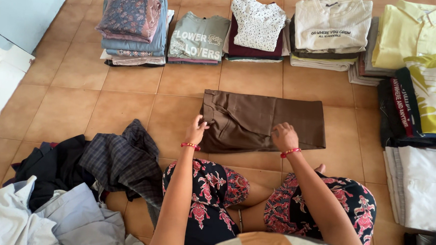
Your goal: The person folds a pair of brown trousers and places them on a stack. Then the person picks up a white short-sleeved shirt, lays it flat, buttons it up, and folds it neatly.
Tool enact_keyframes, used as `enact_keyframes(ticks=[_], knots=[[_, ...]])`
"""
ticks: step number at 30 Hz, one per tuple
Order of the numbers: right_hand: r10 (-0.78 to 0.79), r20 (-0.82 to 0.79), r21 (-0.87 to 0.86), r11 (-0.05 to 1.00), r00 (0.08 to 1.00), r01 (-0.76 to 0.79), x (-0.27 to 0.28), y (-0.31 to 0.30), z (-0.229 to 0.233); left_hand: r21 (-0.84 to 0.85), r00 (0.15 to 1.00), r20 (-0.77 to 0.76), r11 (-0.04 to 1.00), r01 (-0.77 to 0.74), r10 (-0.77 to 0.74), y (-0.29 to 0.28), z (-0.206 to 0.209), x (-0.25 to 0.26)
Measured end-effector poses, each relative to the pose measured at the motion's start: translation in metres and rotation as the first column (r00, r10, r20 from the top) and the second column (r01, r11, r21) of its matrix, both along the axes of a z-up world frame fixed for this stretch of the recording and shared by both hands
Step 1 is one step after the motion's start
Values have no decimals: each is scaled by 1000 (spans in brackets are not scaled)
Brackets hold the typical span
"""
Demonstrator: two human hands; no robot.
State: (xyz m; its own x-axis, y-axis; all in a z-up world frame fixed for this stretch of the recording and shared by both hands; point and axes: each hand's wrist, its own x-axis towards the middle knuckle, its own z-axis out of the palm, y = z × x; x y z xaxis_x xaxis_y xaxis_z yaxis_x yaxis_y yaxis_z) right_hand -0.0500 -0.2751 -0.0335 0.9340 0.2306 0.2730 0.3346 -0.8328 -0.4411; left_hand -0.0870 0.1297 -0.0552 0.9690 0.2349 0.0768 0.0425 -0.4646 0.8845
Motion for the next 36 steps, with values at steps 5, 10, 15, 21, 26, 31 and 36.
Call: enact_keyframes(ticks=[5,10,15,21,26,31,36], knots=[[224,-96,-44,973,970,-228,-26,30,22,-279,994,-74,959,57,-81,2,-2,3],[304,-73,-148,939,950,-312,-36,41,5,-415,974,-161,907,78,-158,6,-1,2],[229,-139,-135,959,963,-248,-24,33,-15,-95,726,-687,994,-51,-28,17,3,-11],[252,-201,-192,937,946,-291,-38,36,6,-186,757,-651,977,-103,-44,20,2,-13],[300,-99,-8,953,949,-303,-50,72,34,-284,863,-498,956,-74,-81,21,4,-3],[278,-69,120,956,958,-268,-65,152,37,-333,881,-442,943,14,-169,23,-3,-8],[181,-58,135,976,982,-172,-58,228,22,-416,889,-370,904,99,-268,21,-12,-12]])
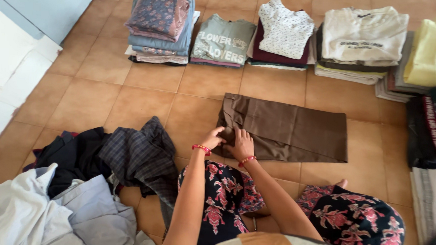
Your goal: The person folds a pair of brown trousers and places them on a stack. Then the person picks up a white short-sleeved shirt, lays it flat, buttons it up, and folds it neatly.
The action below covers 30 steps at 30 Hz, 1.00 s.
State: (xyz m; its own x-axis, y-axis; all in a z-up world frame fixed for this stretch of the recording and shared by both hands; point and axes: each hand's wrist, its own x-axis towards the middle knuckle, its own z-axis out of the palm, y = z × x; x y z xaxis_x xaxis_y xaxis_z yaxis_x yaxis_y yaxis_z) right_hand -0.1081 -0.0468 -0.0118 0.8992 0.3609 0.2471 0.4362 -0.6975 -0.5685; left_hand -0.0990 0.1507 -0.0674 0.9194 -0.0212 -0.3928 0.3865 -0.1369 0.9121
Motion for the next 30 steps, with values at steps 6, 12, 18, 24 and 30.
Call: enact_keyframes(ticks=[6,12,18,24,30], knots=[[-18,31,171,985,999,12,38,11,-13,161,999,-45,987,-4,11,15,-1,-10],[27,26,222,974,999,-32,37,0,9,340,976,-197,940,-18,90,17,5,7],[-74,24,287,956,997,64,20,4,20,459,940,-301,840,290,-160,10,0,24],[-56,32,201,978,998,48,25,4,10,433,981,-147,900,-48,123,20,-11,21],[93,-9,78,993,996,-92,10,-4,-16,706,984,-94,707,-41,151,20,-11,26]])
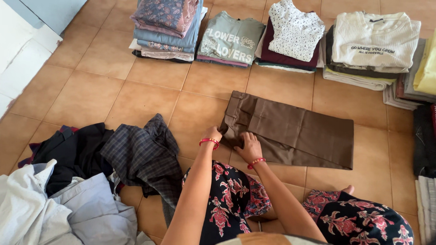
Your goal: The person folds a pair of brown trousers and places them on a stack. Then the person picks up a white short-sleeved shirt, lays it flat, buttons it up, and folds it neatly.
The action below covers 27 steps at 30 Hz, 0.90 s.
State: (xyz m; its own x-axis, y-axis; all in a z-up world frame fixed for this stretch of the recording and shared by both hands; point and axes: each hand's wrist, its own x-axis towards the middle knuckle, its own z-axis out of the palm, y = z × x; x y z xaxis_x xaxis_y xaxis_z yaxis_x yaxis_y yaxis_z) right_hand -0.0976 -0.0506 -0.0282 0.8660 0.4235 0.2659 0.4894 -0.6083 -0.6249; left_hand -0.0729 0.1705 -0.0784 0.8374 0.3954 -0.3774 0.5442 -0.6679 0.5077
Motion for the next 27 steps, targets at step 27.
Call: enact_keyframes(ticks=[27], knots=[[154,-137,77,987,979,-144,-3,16,-17,45,960,-268,997,-67,76,8,2,6]])
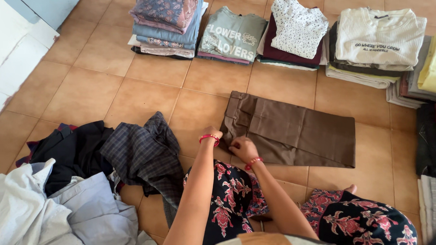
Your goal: The person folds a pair of brown trousers and places them on a stack. Then the person picks up a white short-sleeved shirt, lays it flat, buttons it up, and folds it neatly.
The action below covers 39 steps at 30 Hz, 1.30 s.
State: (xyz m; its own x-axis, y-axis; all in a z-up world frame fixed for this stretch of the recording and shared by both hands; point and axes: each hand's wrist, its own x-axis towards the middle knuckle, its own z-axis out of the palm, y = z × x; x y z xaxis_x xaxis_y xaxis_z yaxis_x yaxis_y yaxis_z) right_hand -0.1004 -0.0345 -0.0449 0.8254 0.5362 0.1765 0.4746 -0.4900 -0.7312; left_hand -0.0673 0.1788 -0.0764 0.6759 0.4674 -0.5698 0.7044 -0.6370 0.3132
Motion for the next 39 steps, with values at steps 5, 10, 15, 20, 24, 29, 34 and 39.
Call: enact_keyframes(ticks=[5,10,15,20,24,29,34,39], knots=[[-198,-86,64,977,977,203,-9,-40,0,-62,982,181,997,-53,64,4,26,-17],[-330,-49,9,944,943,331,-37,-89,0,-473,968,127,871,-134,218,-10,60,-41],[-279,154,-92,951,948,295,-47,-95,-2,-598,991,27,797,-88,130,-23,55,-38],[-290,172,-189,928,941,321,-46,-86,3,-540,944,323,832,127,66,-23,21,-26],[-306,230,-133,931,924,341,-43,-95,7,-776,841,456,593,215,292,-16,2,-16],[-379,300,-28,914,875,405,-39,-100,-4,-291,903,430,943,163,-24,-10,-1,-18],[-359,349,-38,918,866,396,-35,-100,-16,-258,894,448,956,137,-7,-13,4,-13],[-366,333,-69,910,869,410,-37,-102,-28,-381,842,531,914,140,93,-14,4,-11]])
